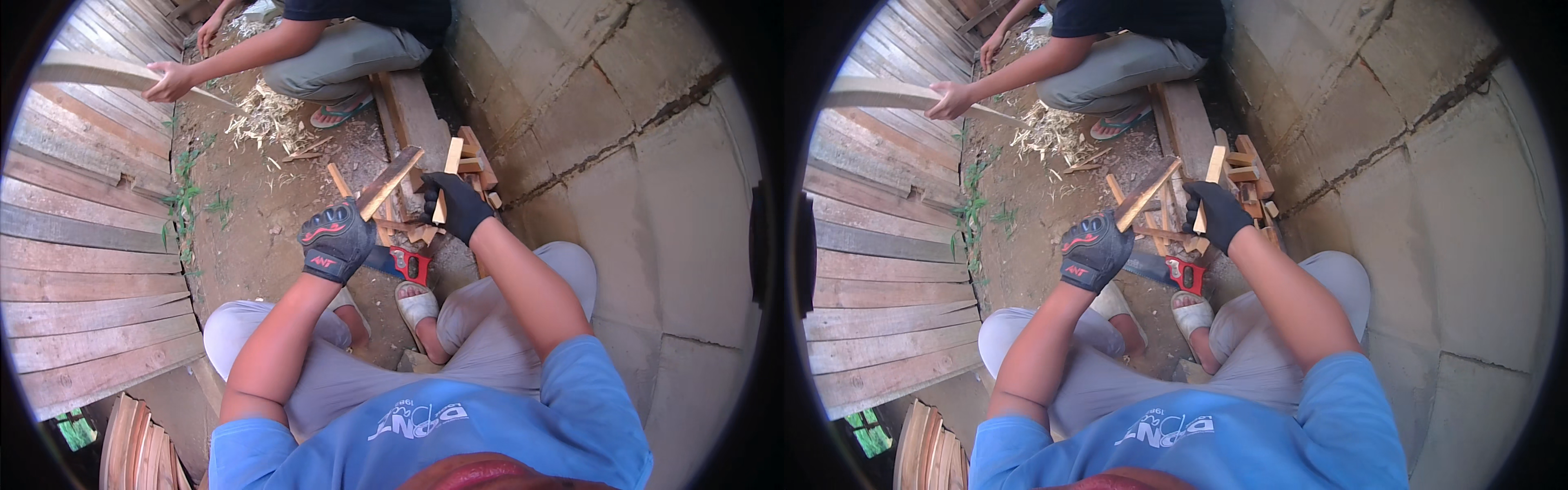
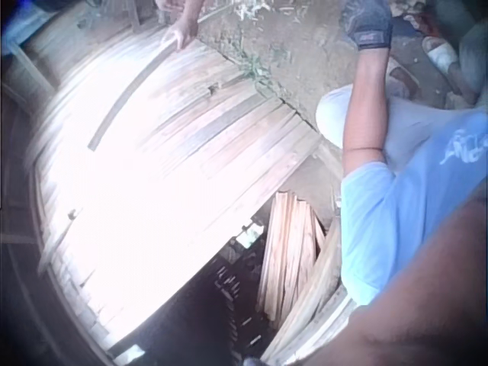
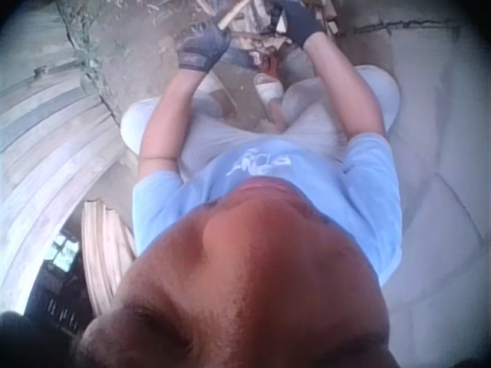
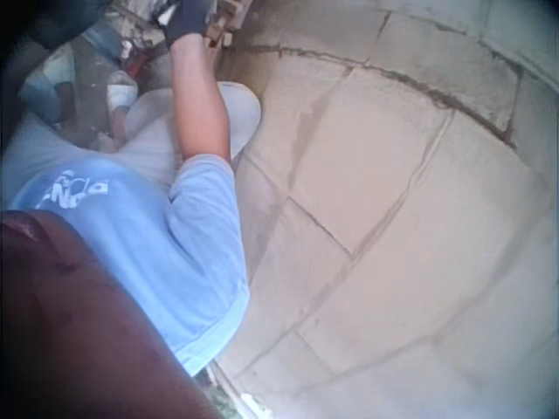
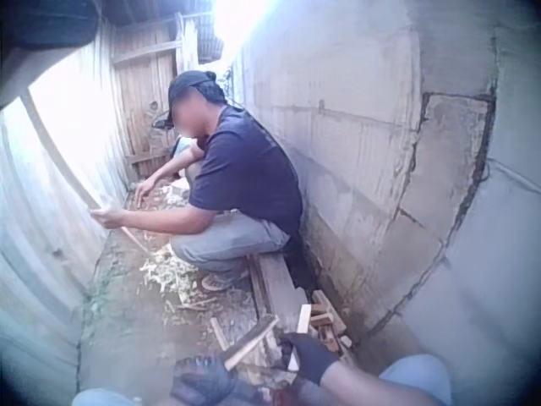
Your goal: The person sits on the ground and uses a red-handled machete to split small pieces of wood. They hold the wood with their left hand and strike it with the machete in their right hand, creating smaller wood chips and shavings.
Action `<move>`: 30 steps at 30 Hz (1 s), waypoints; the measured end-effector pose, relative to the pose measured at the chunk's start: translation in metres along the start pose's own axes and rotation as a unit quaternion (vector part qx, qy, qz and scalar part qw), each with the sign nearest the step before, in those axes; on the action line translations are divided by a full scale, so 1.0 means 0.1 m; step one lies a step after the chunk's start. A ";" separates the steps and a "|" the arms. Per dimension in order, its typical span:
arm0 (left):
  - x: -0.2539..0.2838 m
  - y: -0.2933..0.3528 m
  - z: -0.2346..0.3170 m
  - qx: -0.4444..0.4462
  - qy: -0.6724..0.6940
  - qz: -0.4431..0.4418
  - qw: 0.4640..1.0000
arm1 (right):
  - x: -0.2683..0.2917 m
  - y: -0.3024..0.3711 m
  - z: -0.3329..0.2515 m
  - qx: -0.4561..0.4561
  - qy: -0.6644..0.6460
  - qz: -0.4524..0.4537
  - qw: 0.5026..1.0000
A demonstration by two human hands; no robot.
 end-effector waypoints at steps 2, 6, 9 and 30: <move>0.04 0.03 -0.03 -0.025 -0.028 0.021 0.999 | 0.04 -0.04 -0.22 0.063 0.043 0.086 0.993; 0.03 0.07 -0.13 0.034 0.004 -0.080 0.996 | 0.01 0.08 -0.56 0.190 0.128 0.101 0.968; 0.00 0.06 -0.16 0.036 0.048 -0.117 0.991 | 0.18 0.02 -0.90 0.406 0.367 0.086 0.833; -0.20 -0.11 -0.24 0.084 0.274 -0.171 0.943 | -0.24 0.42 -0.94 0.563 0.579 0.263 0.528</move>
Point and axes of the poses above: each hand's wrist, its own y-axis away from the middle knuckle, its own x-axis out of the back of the hand, z = x × y, the point moved 5 cm from there along -y, towards the middle knuckle, and after that the axes turned 14 degrees about z, right-handed, at the moved point
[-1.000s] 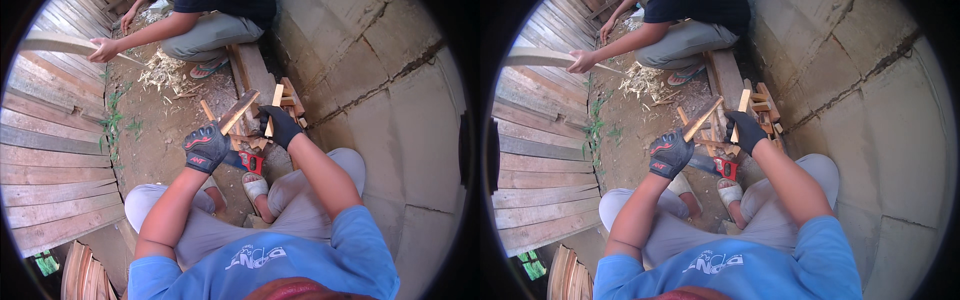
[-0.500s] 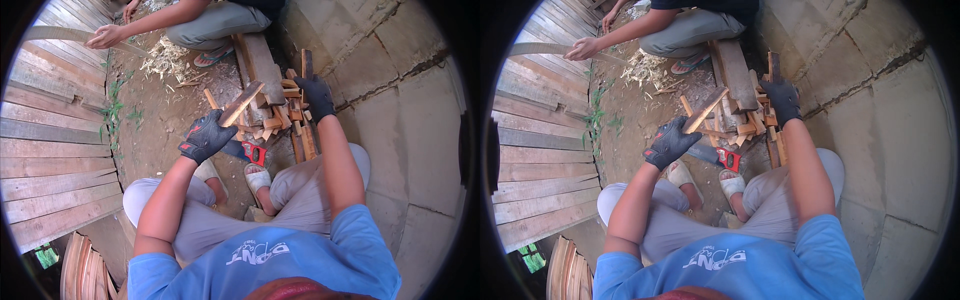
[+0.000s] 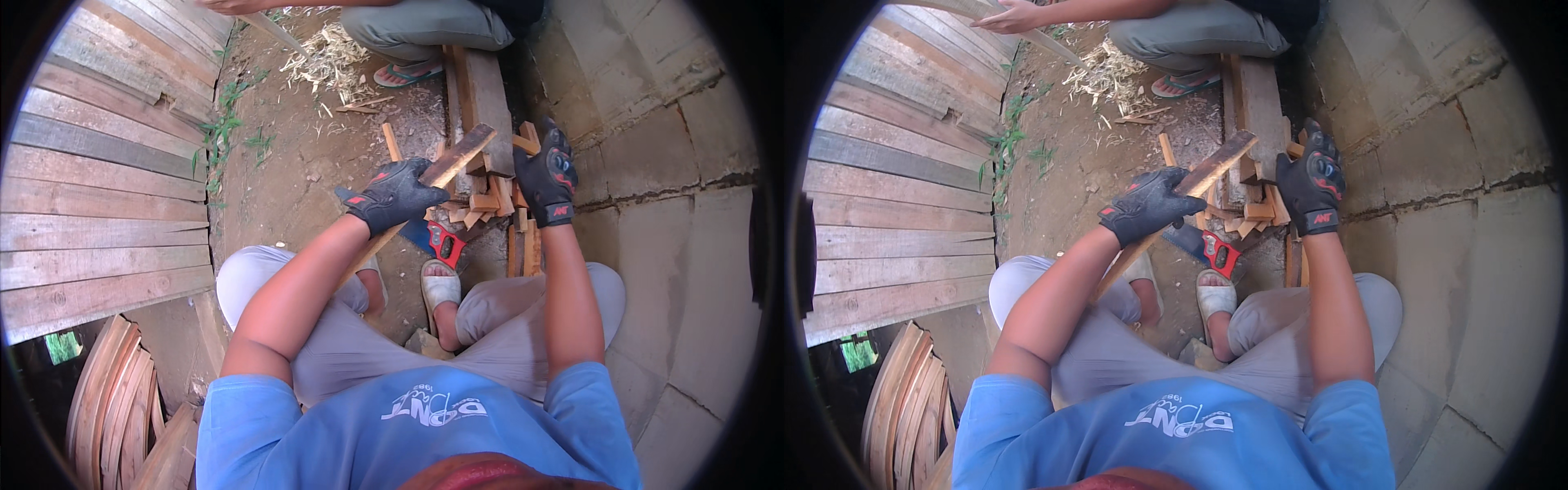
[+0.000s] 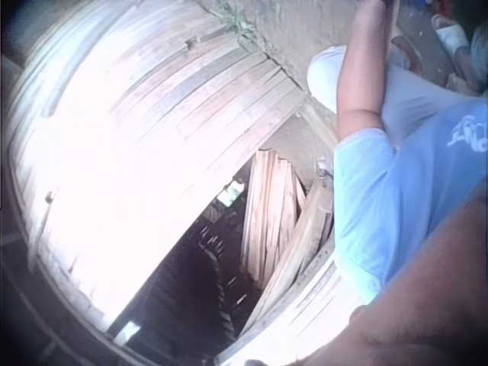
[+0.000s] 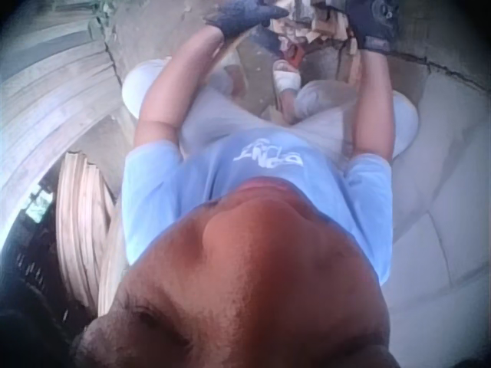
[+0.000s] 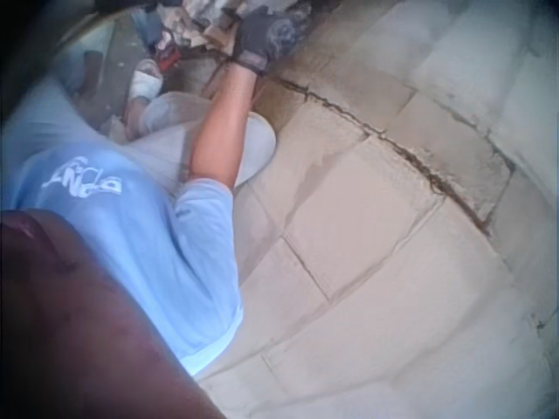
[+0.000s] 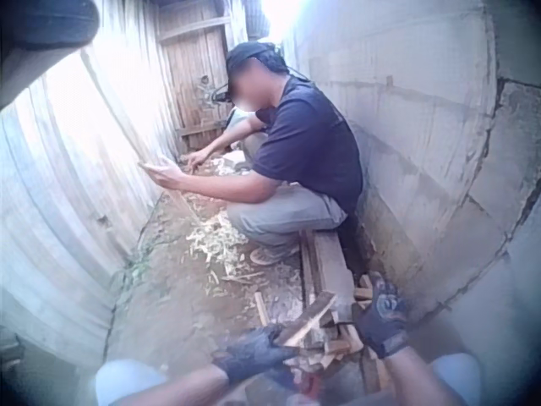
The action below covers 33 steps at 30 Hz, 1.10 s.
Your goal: The person sits on the ground and uses a red-handled machete to split small pieces of wood. They hold the wood with their left hand and strike it with the machete in their right hand, creating smaller wood chips and shavings.
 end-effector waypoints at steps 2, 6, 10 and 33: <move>-0.05 0.02 0.07 -0.013 -0.059 -0.015 0.998 | 0.00 0.19 -0.37 0.149 -0.017 -0.013 0.989; -0.20 0.07 0.03 -0.097 -0.087 -0.057 0.990 | -0.04 0.64 -0.81 0.363 -0.035 -0.061 0.929; -0.17 0.17 0.12 -0.101 -0.118 -0.098 0.983 | -0.23 0.72 -0.64 0.310 -0.048 -0.189 0.931; -0.18 -0.07 -0.59 -0.108 -0.397 0.013 0.911 | -0.91 1.73 -0.20 0.146 0.136 -0.622 0.757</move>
Point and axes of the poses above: each hand's wrist, its own y-axis away from the middle knuckle, its own x-axis out of the back of the hand, z = x × y, the point moved 5 cm from there along -y, towards the middle knuckle, and after that the axes turned 14 degrees about z, right-handed, at the moved point
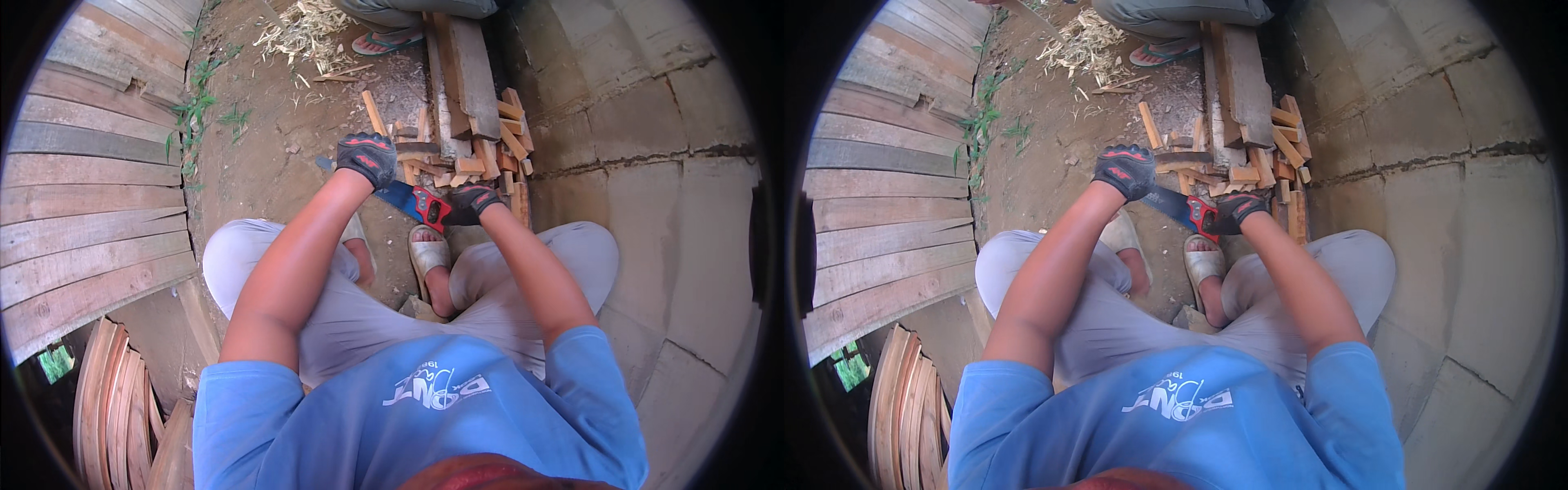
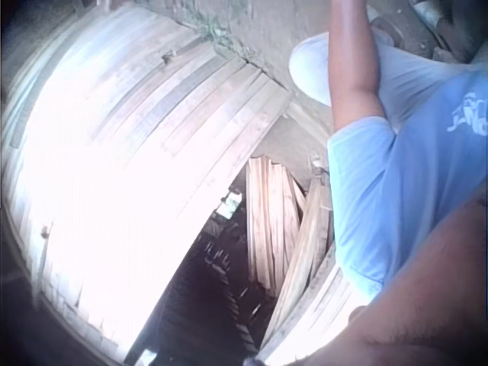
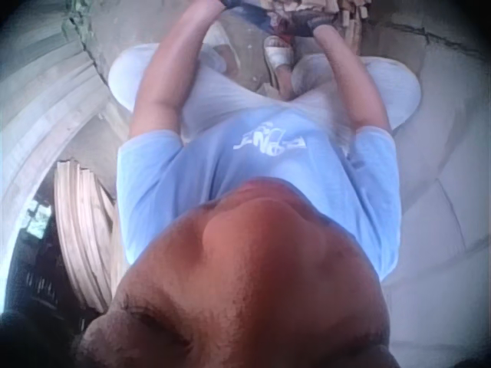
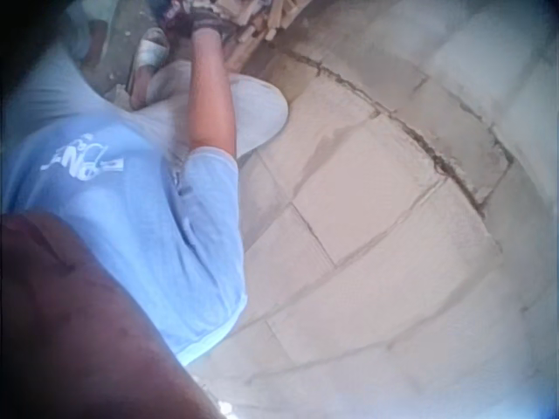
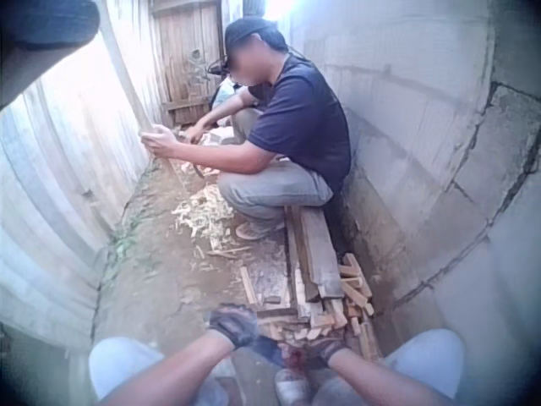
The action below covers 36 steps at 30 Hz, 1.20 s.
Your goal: The person sits on the ground and uses a red-handled machete to split small pieces of wood. They hold the wood with their left hand and strike it with the machete in their right hand, creating smaller wood chips and shavings.
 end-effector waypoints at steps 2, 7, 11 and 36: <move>0.04 -0.01 0.00 0.001 0.004 -0.009 1.000 | -0.21 0.02 -0.16 -0.019 0.001 -0.008 1.000; 0.33 0.00 -0.02 -0.007 -0.006 -0.044 0.999 | -1.02 -0.28 -0.13 -0.193 -0.123 0.063 0.971; 0.78 0.07 -0.03 0.001 -0.011 -0.098 0.995 | -1.83 -0.50 0.28 -0.401 -0.275 0.153 0.861; 0.84 -0.17 -0.32 0.009 0.034 -0.120 0.992 | 0.16 1.37 -0.69 0.002 -0.347 0.443 0.827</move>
Point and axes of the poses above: each hand's wrist, its own y-axis away from the middle knuckle, its own x-axis out of the back of the hand, z = x × y, the point moved 5 cm from there along -y, towards the middle knuckle, and after that the axes turned 14 degrees about z, right-handed, at the moved point
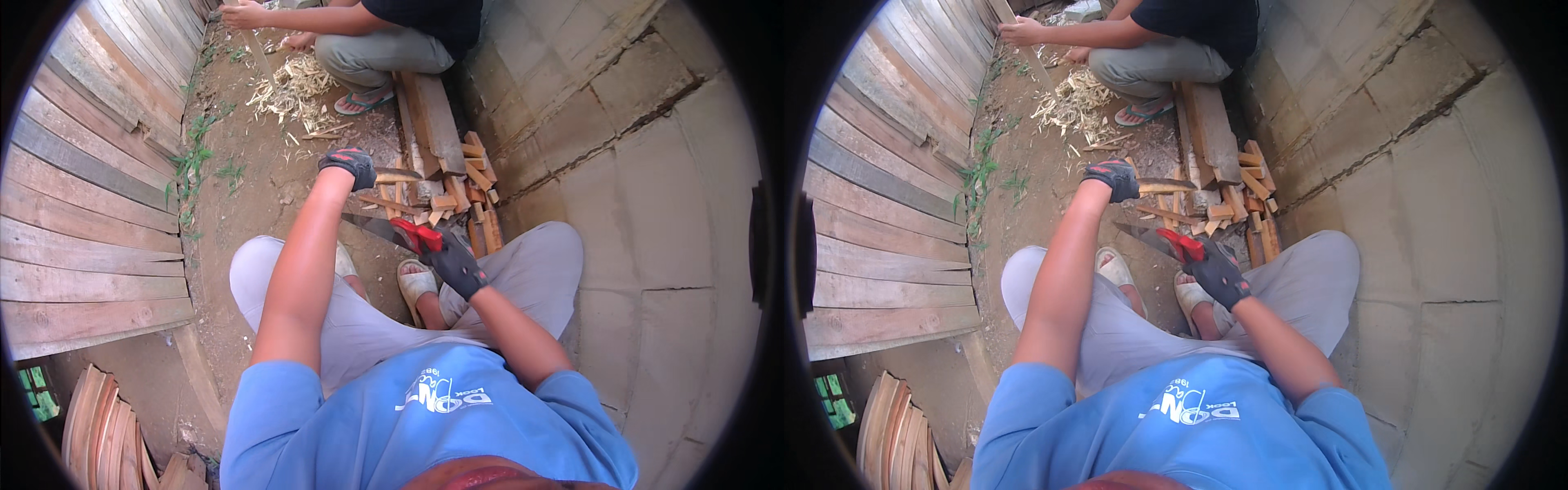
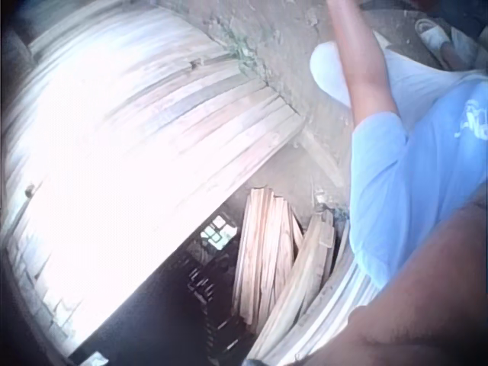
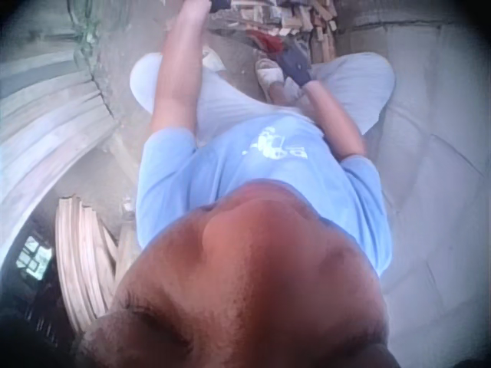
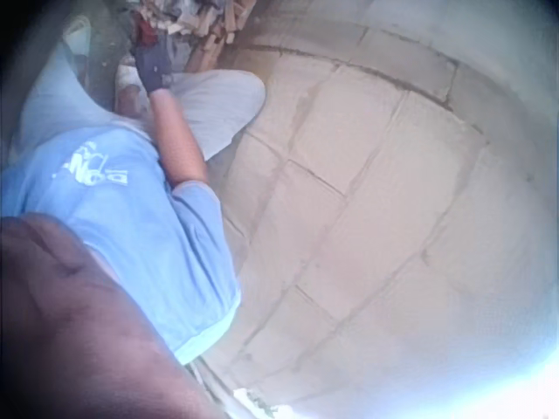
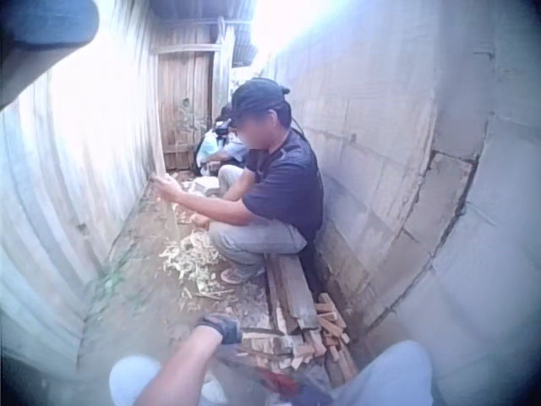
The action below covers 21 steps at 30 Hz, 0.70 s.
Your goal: The person sits on the ground and uses a red-handled machete to split small pieces of wood. They hold the wood with their left hand and strike it with the machete in their right hand, creating smaller wood chips and shavings.
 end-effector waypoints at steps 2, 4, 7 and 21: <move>-0.11 0.00 -0.08 0.046 -0.004 0.024 0.999 | 0.63 0.27 -0.43 -0.131 -0.032 -0.003 0.991; -0.29 -0.13 -0.03 0.056 -0.011 0.053 0.997 | 1.26 0.67 -0.55 -0.257 -0.121 0.043 0.958; 0.02 0.11 0.27 0.028 0.021 0.004 0.999 | 2.03 1.24 -0.67 -0.266 -0.245 0.171 0.917; 0.62 0.55 -0.33 0.041 0.066 0.118 0.990 | 4.10 2.26 -2.27 0.021 0.106 0.602 0.791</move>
Point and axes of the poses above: each hand's wrist, its own y-axis away from the middle knuckle, its own x-axis out of the back of the hand, z = x × y, the point moved 5 cm from there along -y, towards the middle knuckle, and after that the axes turned 14 degrees about z, right-handed, at the moved point
